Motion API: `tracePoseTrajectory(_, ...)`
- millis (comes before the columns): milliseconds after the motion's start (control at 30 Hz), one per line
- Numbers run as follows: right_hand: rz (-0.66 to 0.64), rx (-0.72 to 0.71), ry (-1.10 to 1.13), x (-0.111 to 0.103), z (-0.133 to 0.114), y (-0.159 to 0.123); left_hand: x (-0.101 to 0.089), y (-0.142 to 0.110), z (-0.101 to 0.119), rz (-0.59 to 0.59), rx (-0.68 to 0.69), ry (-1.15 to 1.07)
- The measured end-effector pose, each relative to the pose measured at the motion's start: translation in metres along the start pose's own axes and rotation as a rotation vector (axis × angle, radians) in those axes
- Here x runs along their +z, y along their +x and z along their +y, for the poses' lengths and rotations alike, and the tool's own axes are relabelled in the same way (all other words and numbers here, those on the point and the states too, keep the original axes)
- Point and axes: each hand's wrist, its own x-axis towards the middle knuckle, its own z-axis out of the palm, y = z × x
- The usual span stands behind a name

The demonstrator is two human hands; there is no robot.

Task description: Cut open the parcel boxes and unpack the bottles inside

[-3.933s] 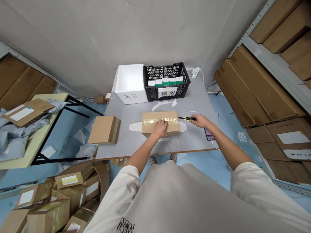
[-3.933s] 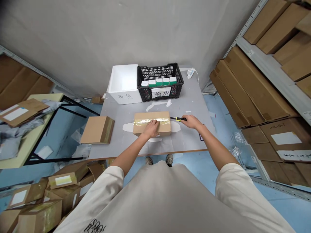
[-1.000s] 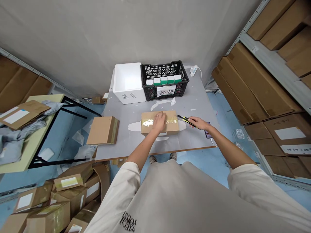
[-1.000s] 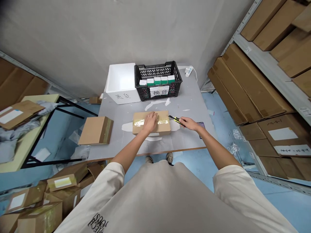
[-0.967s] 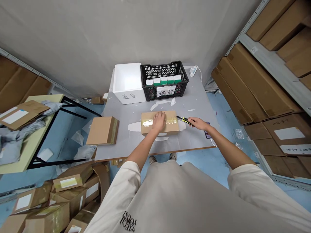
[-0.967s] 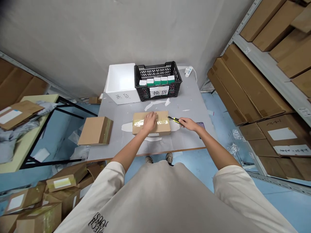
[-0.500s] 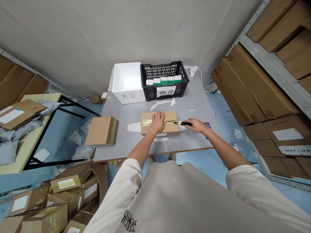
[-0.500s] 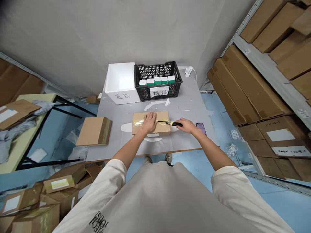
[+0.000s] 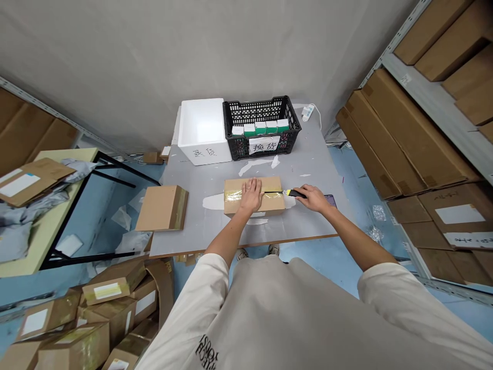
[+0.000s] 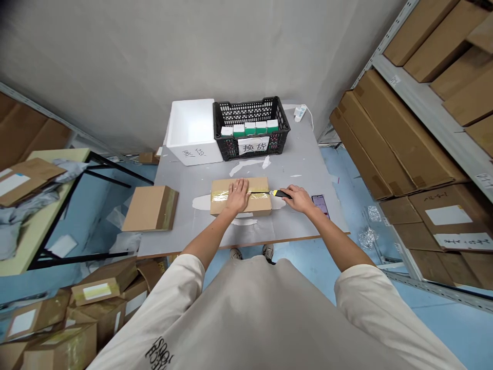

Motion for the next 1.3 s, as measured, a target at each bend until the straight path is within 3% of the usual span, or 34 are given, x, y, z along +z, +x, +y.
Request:
tracePoseTrajectory(167,0.06,0.05,0.045,-0.006,0.016,0.005,0.005,0.0,-0.001,0.014,0.006,-0.016)
tracePoseTrajectory(300,0.075,0.1,0.106,-0.007,0.011,0.017,0.006,-0.001,-0.002,0.039,0.021,-0.043)
tracePoseTrajectory(433,0.108,0.127,0.219,-0.003,-0.008,0.043,-0.003,-0.012,-0.005,0.079,0.038,-0.068)
tracePoseTrajectory(600,0.081,0.037,0.336,0.006,-0.043,0.093,-0.018,-0.042,-0.017,0.08,0.062,-0.072)
tracePoseTrajectory(833,-0.062,-0.011,0.241,0.031,-0.083,0.138,-0.019,-0.077,-0.031,0.042,0.078,-0.029)
tracePoseTrajectory(1067,-0.096,0.077,0.139,0.033,-0.082,0.13,-0.029,-0.079,-0.033,0.001,0.022,-0.011)
tracePoseTrajectory(1300,-0.089,0.184,0.153,0.021,-0.071,0.095,-0.029,-0.062,-0.043,-0.003,-0.273,-0.083)
